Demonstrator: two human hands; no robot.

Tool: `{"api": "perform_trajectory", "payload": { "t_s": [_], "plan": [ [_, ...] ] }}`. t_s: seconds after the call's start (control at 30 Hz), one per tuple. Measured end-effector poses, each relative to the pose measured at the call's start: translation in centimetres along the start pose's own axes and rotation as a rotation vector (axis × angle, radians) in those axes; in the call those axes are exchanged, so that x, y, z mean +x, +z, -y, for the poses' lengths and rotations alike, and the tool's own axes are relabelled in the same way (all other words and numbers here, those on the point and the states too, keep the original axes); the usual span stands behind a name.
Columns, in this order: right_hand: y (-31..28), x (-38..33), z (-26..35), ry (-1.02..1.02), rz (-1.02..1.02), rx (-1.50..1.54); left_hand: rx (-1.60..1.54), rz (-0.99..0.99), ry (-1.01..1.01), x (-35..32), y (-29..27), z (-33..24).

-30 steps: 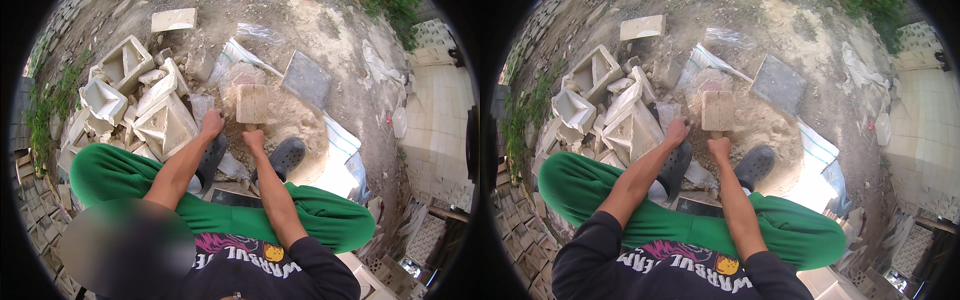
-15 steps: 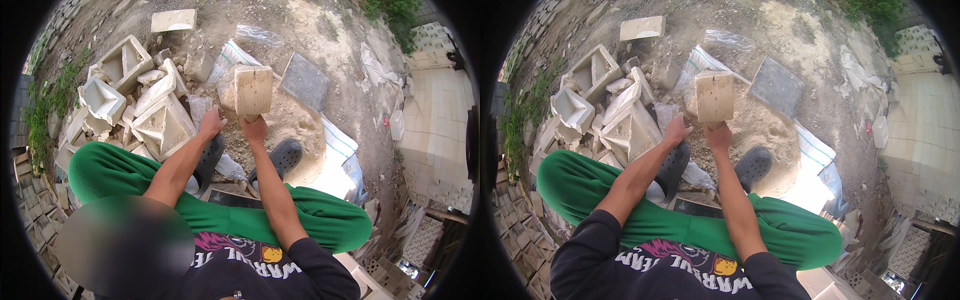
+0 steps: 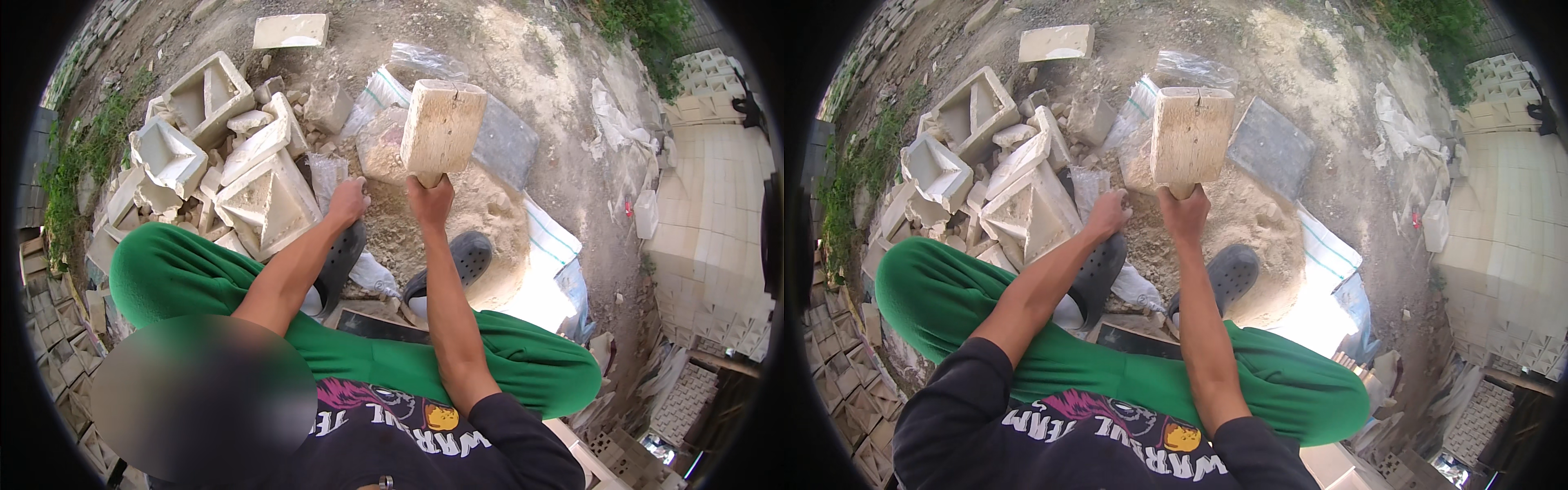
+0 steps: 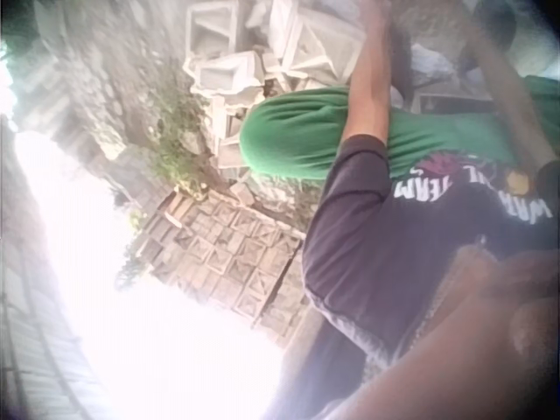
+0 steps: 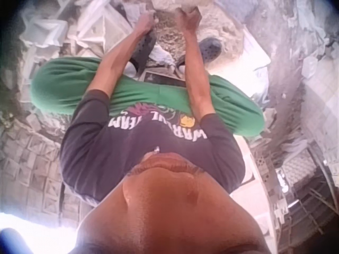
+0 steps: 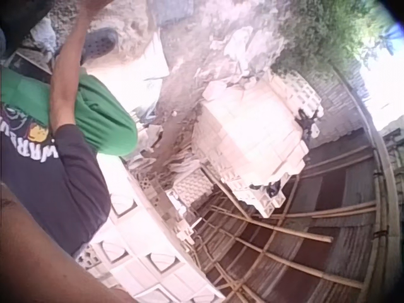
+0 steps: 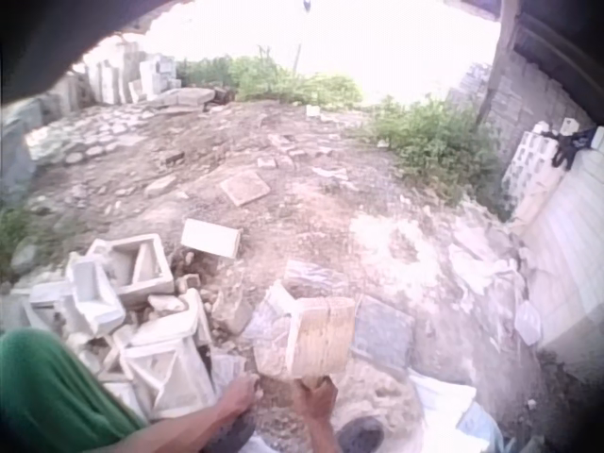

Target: The person sits cross-legged on the ground and repeatedly strikes a rectangular stone block with a wooden mallet to break it into smaller pieces. The person occasionally picks up and discards smaller fragments while continuing to hammer the main block.

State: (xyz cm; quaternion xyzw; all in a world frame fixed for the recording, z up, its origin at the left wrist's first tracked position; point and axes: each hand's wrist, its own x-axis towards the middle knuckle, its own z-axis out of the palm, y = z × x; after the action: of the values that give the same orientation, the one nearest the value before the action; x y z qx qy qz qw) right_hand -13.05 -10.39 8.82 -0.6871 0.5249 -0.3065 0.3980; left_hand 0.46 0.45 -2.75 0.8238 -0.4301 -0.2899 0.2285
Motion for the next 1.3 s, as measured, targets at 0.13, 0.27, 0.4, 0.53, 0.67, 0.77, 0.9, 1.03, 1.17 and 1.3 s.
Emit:
{"api": "perform_trajectory", "payload": {
  "t_s": [0.13,0.27,0.4,0.53,0.67,0.77,0.9,1.03,1.17,1.3],
  "plan": [
    [2.3,-3.3,-4.0,0.139,0.011,-0.195,-0.01,-0.016,0.049,0.2,0.1,-0.1],
    [3.0,-4.3,-8.9,0.526,0.248,-0.535,-0.028,-0.006,0.088,0.2,0.1,-0.2],
    [2.0,-2.3,-6.8,0.305,0.213,-0.289,-0.031,-0.019,0.091,0.3,0.7,0.8],
    [1.1,-0.3,-1.1,0.16,0.084,-0.061,-0.036,-0.039,0.075,0.4,1.4,1.3],
    [1.0,-0.2,0.3,0.072,0.018,0.062,-0.072,-0.015,0.048,0.3,0.7,0.5],
    [2.3,-3.1,-3.8,0.167,0.051,-0.165,-0.049,0.003,0.059,0.4,0.6,0.3],
    [2.6,-5.0,-10.8,0.478,0.255,-0.49,-0.045,-0.039,0.1,0.3,1.1,-0.2],
    [1.6,-3.0,-7.4,0.386,0.208,-0.347,-0.033,-0.086,0.042,0.3,1.5,0.4],
    [0.6,-0.9,-0.7,0.069,0.018,-0.179,-0.016,-0.086,0.02,0.1,1.7,0.5],
    [0.6,-0.4,1.0,0.006,0.064,-0.006,-0.016,-0.069,-0.016,0.5,1.7,0.6]
  ]
}}
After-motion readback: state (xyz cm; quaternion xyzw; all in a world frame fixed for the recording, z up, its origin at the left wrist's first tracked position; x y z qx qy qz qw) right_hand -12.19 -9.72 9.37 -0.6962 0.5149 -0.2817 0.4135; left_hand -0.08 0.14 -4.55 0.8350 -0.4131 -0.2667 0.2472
